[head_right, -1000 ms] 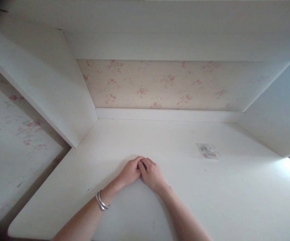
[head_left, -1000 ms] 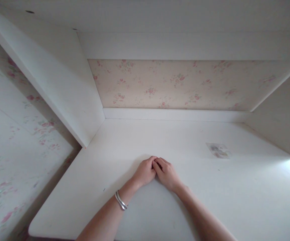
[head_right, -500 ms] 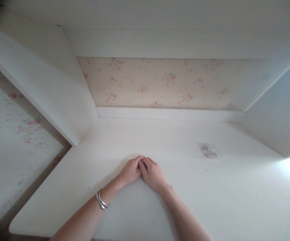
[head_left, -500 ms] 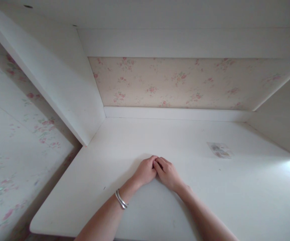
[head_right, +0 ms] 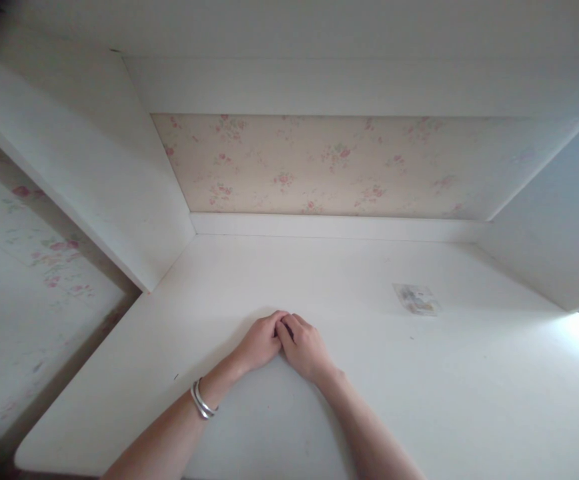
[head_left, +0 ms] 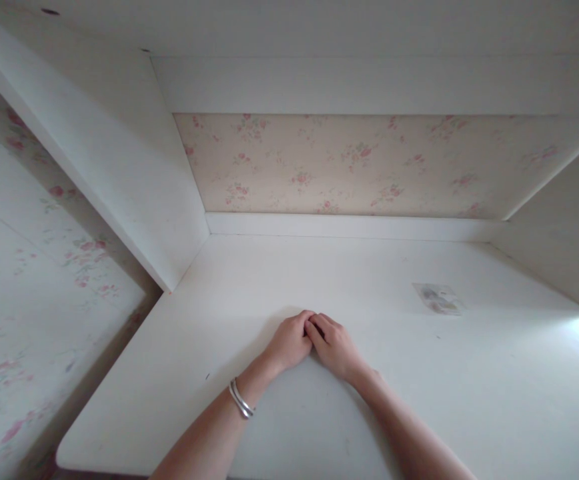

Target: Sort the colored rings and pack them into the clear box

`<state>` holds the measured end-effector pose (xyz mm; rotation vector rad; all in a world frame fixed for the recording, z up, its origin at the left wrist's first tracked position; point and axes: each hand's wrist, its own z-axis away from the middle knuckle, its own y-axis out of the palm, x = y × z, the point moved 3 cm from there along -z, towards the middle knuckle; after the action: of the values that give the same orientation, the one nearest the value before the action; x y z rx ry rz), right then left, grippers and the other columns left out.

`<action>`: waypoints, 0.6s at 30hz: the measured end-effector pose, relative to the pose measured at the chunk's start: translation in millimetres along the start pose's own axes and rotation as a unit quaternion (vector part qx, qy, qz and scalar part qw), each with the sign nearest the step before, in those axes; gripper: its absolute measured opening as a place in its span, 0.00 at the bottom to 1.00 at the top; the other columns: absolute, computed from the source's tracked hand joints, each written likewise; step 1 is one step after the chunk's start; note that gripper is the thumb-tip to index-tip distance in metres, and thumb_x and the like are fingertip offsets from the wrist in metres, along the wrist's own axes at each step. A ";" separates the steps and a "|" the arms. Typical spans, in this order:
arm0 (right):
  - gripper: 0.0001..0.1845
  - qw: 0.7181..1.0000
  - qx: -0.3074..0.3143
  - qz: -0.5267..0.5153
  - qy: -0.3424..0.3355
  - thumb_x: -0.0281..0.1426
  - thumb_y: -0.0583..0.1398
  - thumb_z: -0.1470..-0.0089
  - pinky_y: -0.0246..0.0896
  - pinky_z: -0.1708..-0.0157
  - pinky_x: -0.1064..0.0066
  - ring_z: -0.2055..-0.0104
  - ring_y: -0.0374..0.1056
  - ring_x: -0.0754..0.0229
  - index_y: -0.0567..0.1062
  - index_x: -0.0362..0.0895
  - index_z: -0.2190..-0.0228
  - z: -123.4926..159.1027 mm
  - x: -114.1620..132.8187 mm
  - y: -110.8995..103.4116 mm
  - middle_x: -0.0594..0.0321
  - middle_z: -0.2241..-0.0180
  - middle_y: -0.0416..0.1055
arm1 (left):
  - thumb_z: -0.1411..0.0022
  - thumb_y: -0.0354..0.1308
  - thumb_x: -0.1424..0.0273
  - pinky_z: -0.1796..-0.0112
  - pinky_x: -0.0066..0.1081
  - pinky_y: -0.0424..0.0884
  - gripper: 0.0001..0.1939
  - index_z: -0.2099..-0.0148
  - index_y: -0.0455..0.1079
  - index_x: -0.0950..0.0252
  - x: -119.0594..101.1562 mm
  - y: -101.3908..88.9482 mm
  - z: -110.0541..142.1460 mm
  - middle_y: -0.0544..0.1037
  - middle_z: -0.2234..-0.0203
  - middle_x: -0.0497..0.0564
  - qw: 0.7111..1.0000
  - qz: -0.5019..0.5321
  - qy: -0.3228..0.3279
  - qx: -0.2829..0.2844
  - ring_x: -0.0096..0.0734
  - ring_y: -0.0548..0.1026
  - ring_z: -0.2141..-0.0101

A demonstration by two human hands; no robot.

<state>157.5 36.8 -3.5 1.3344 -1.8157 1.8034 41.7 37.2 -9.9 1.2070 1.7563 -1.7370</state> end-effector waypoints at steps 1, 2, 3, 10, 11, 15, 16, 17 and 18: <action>0.14 1.000 0.000 0.001 0.001 0.35 0.47 0.38 0.58 0.62 0.71 0.63 0.65 0.61 0.69 0.45 0.67 0.0 -0.7 0.4 0.61 0.66 0.69 | 0.47 0.46 0.81 0.57 0.30 0.68 0.19 0.54 0.67 0.62 0.6 0.5 -0.2 0.77 0.61 0.51 1.000 -0.003 -0.002 0.000 0.33 0.74 0.60; 0.14 1.000 0.001 0.002 0.001 0.35 0.47 0.38 0.58 0.62 0.71 0.63 0.65 0.61 0.69 0.45 0.67 -0.1 -1.4 0.7 0.61 0.66 0.69 | 0.47 0.46 0.81 0.57 0.29 0.68 0.19 0.55 0.67 0.63 1.1 1.0 -0.4 0.77 0.62 0.51 1.000 -0.006 -0.005 0.001 0.33 0.74 0.60; 0.14 1.000 0.002 0.003 0.002 0.35 0.47 0.38 0.58 0.62 0.70 0.63 0.65 0.61 0.69 0.46 0.67 0.0 -1.9 1.0 0.61 0.66 0.69 | 0.47 0.46 0.81 0.57 0.29 0.68 0.19 0.55 0.67 0.63 1.4 1.4 -0.6 0.77 0.62 0.51 1.000 -0.008 -0.006 0.002 0.32 0.74 0.60; 0.13 1.000 0.005 0.004 0.002 0.35 0.47 0.38 0.58 0.62 0.69 0.63 0.65 0.61 0.69 0.46 0.67 0.1 -3.7 1.0 0.61 0.66 0.69 | 0.47 0.46 0.81 0.58 0.29 0.68 0.19 0.56 0.67 0.62 1.1 1.5 -0.6 0.77 0.63 0.51 1.000 -0.006 0.006 0.000 0.32 0.74 0.60; 0.13 1.000 0.005 0.003 0.002 0.35 0.47 0.38 0.58 0.62 0.70 0.63 0.65 0.61 0.69 0.46 0.67 0.1 -4.0 1.1 0.61 0.66 0.69 | 0.48 0.46 0.81 0.58 0.29 0.69 0.19 0.56 0.67 0.62 1.0 1.4 -0.6 0.77 0.63 0.51 1.000 -0.005 0.005 0.000 0.32 0.74 0.60; 0.13 1.000 0.008 0.005 0.005 0.35 0.47 0.38 0.58 0.62 0.70 0.63 0.65 0.61 0.68 0.46 0.67 -0.1 -4.5 1.8 0.62 0.66 0.69 | 0.48 0.46 0.82 0.58 0.29 0.69 0.19 0.55 0.67 0.62 0.8 1.1 -0.5 0.77 0.63 0.51 1.000 -0.005 0.004 0.000 0.32 0.74 0.60; 0.12 1.000 0.008 0.006 0.005 0.35 0.47 0.38 0.57 0.62 0.70 0.63 0.65 0.61 0.68 0.46 0.67 0.0 -4.5 1.9 0.62 0.66 0.69 | 0.48 0.46 0.82 0.58 0.29 0.68 0.19 0.55 0.67 0.62 0.8 1.0 -0.4 0.77 0.62 0.51 1.000 -0.005 0.005 0.000 0.32 0.74 0.60; 0.12 1.000 0.008 0.006 0.004 0.35 0.47 0.38 0.57 0.62 0.70 0.63 0.65 0.61 0.68 0.46 0.67 0.0 -4.4 1.9 0.62 0.66 0.69 | 0.48 0.46 0.82 0.58 0.29 0.68 0.19 0.55 0.67 0.62 0.7 0.9 -0.2 0.77 0.62 0.51 1.000 -0.006 0.004 0.000 0.32 0.74 0.60; 0.12 1.000 0.007 0.006 0.003 0.35 0.47 0.38 0.57 0.62 0.70 0.63 0.65 0.61 0.68 0.46 0.67 0.1 -4.3 1.9 0.62 0.65 0.69 | 0.48 0.46 0.82 0.58 0.29 0.69 0.19 0.55 0.67 0.62 0.7 0.9 0.0 0.77 0.62 0.51 1.000 -0.007 0.004 0.000 0.32 0.74 0.60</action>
<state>158.5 38.2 -7.9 1.3234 -1.8156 1.8286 42.1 37.4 -11.0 1.2046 1.7737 -1.7432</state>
